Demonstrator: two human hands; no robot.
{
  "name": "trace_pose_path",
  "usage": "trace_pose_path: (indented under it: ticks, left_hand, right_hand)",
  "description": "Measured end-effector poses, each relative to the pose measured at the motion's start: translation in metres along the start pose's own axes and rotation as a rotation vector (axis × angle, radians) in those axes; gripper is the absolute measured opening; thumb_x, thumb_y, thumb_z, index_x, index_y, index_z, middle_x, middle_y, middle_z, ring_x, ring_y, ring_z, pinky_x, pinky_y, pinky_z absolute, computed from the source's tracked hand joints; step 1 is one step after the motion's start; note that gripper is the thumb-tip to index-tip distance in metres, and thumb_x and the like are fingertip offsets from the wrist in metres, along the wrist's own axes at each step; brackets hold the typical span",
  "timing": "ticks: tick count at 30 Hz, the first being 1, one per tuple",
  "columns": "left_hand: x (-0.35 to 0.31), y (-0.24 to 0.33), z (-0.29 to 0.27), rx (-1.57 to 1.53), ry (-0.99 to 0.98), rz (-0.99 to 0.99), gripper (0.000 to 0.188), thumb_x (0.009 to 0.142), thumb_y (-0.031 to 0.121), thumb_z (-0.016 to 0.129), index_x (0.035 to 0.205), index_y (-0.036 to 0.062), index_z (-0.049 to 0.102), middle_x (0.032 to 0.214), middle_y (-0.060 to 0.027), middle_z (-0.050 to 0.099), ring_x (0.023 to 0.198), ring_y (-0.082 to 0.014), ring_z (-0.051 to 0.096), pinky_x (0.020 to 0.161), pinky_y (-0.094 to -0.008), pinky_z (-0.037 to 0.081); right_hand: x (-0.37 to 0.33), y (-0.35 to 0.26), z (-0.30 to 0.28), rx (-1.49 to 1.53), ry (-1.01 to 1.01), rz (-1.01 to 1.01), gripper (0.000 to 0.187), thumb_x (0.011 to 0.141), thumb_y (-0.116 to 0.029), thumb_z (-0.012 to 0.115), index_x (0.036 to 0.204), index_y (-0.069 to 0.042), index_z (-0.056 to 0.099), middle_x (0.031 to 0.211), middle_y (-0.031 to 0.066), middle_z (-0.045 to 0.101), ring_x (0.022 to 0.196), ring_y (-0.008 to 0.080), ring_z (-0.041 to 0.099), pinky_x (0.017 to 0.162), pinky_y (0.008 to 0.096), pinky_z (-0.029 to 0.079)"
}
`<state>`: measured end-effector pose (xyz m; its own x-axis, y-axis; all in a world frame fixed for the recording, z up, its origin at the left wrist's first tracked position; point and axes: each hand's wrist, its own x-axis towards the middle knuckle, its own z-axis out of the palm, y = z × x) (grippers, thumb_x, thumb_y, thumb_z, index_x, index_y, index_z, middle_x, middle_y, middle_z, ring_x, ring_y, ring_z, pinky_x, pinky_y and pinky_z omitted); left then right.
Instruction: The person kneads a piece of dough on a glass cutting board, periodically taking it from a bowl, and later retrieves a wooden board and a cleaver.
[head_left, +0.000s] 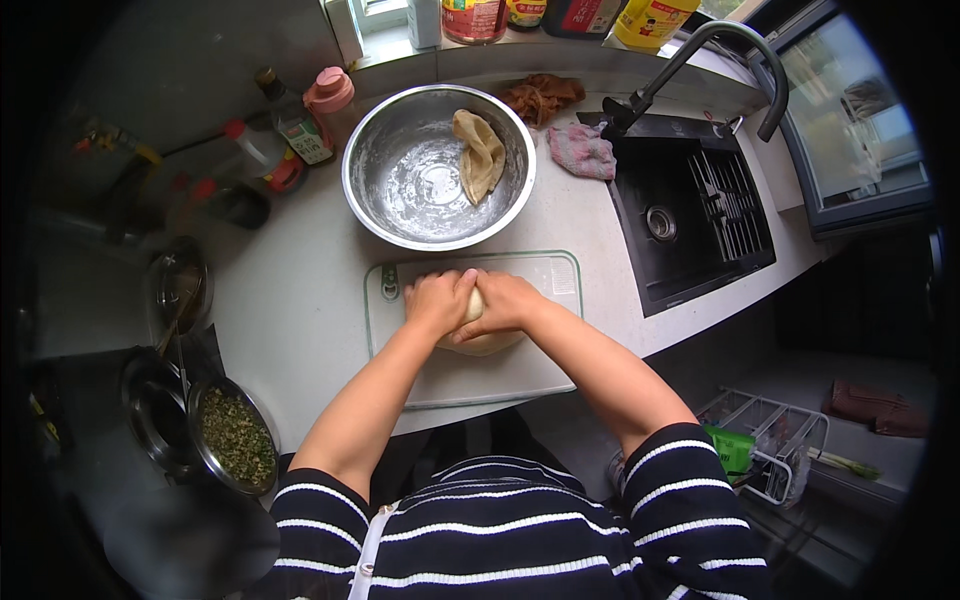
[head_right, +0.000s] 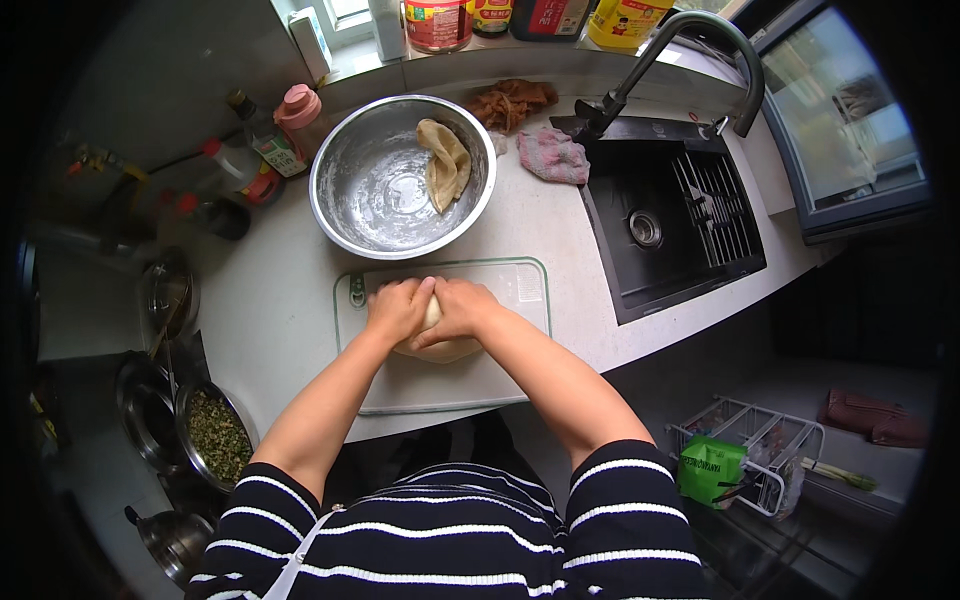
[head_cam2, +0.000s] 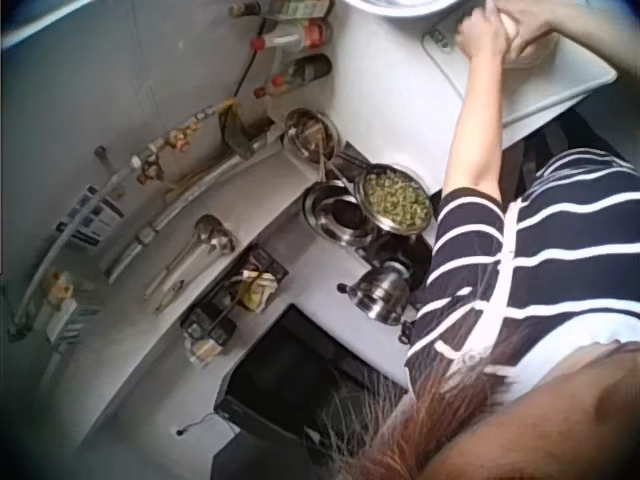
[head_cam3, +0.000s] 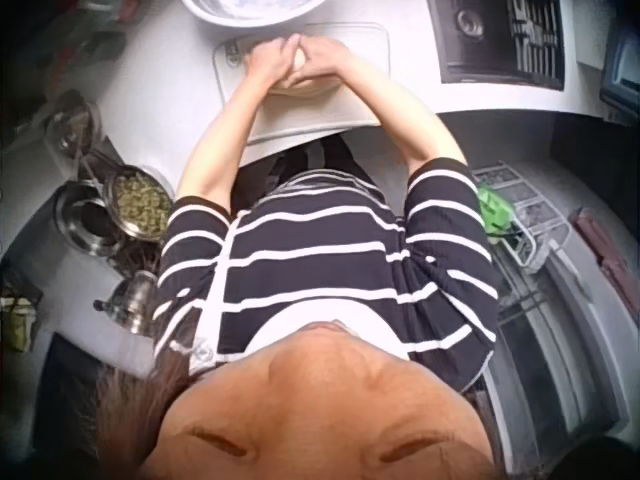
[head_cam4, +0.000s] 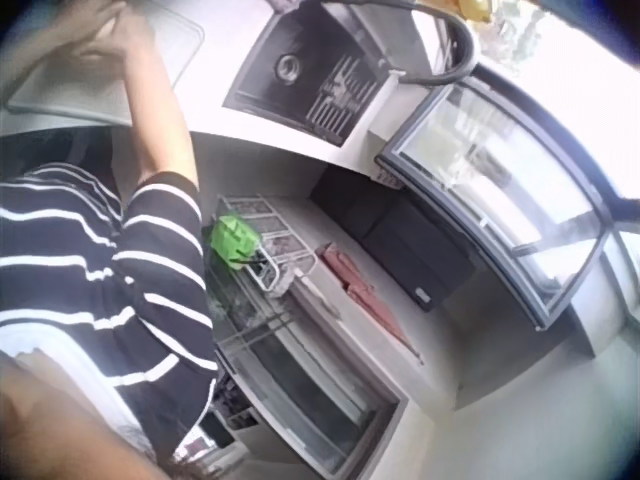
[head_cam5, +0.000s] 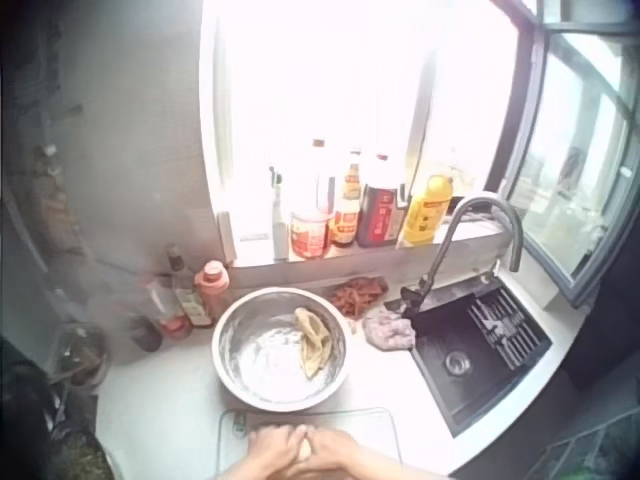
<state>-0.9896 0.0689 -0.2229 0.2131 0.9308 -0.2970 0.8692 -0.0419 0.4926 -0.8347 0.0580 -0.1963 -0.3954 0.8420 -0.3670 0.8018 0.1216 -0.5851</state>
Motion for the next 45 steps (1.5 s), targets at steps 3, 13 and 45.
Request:
trace_pose_path:
  ticks: [3, 13, 45]
  left_hand:
    - [-0.049, -0.002, -0.024, -0.2, 0.228, 0.215, 0.044, 0.095, 0.047, 0.045, 0.103, 0.0118, 0.069, 0.1, -0.0134, 0.065, 0.097, -0.0343, 0.057, 0.088, -0.051, 0.039]
    - [-0.12, -0.023, 0.016, 0.122, 0.272, 0.358, 0.058, 0.096, 0.051, 0.037, 0.133, 0.0091, 0.051, 0.14, -0.014, 0.045, 0.128, -0.0383, 0.039, 0.104, -0.0606, 0.024]
    - [-0.11, -0.015, -0.007, 0.073, 0.583, 0.439, 0.046, 0.09, 0.04, 0.058, 0.129, 0.0144, 0.054, 0.132, -0.0143, 0.045, 0.124, -0.0322, 0.042, 0.101, -0.0546, 0.029]
  right_hand:
    - [-0.041, -0.01, -0.002, -0.007, 0.166, -0.272, 0.081, 0.06, -0.058, 0.079, 0.118, -0.007, 0.053, 0.103, 0.0161, 0.06, 0.099, 0.0363, 0.057, 0.086, 0.0441, 0.046]
    - [-0.098, -0.035, 0.042, -0.431, 0.395, -0.188, 0.091, 0.061, -0.064, 0.071, 0.131, -0.01, 0.05, 0.143, 0.0213, 0.036, 0.133, 0.0376, 0.035, 0.099, 0.0552, 0.034]
    - [-0.084, -0.01, 0.042, -0.226, 0.414, -0.471, 0.093, 0.059, -0.042, 0.083, 0.137, -0.013, 0.042, 0.133, 0.017, 0.043, 0.123, 0.0365, 0.044, 0.103, 0.0564, 0.033]
